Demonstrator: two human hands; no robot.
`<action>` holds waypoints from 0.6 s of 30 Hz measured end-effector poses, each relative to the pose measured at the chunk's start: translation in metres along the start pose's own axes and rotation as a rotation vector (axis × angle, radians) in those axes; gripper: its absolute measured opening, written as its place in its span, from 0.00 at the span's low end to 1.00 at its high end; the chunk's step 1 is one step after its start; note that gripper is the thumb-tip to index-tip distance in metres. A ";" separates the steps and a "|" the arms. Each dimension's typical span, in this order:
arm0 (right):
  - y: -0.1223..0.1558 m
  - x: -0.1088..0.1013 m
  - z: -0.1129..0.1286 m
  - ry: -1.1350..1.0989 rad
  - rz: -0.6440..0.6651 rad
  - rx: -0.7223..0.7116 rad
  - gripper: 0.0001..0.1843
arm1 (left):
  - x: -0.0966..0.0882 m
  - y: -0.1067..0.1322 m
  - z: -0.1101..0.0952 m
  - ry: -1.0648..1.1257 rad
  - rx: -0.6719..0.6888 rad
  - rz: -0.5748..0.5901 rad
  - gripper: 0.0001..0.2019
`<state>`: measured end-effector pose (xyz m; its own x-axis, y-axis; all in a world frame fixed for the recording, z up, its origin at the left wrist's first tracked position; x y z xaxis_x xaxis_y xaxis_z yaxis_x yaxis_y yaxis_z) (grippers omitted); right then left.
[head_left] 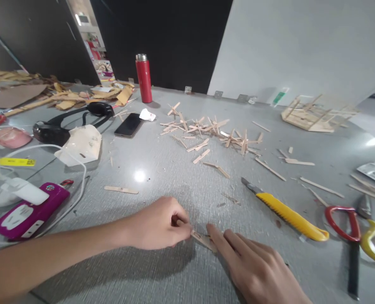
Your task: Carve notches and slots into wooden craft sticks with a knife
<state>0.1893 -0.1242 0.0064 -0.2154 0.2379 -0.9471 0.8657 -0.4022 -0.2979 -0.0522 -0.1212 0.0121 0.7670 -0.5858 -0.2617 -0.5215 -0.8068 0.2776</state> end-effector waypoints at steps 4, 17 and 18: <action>0.001 0.000 0.000 0.049 0.010 -0.020 0.24 | 0.000 0.000 -0.001 0.001 0.027 -0.003 0.19; 0.002 0.001 0.005 0.155 0.024 0.017 0.29 | 0.005 0.002 -0.005 -0.034 -0.014 -0.015 0.15; 0.002 0.001 0.004 0.153 0.024 0.019 0.29 | 0.005 0.002 -0.006 -0.035 -0.017 -0.019 0.15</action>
<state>0.1888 -0.1285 0.0042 -0.1222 0.3597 -0.9250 0.8609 -0.4254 -0.2792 -0.0471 -0.1248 0.0165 0.7628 -0.5733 -0.2990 -0.5008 -0.8164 0.2877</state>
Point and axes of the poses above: each hand's wrist, its own y-axis away from the middle knuckle, its own x-axis out of the palm, z = x × y, the point moved 1 cm from there along -y, towards the middle knuckle, and after that the axes turned 4 degrees about y, right-handed, at the moved point
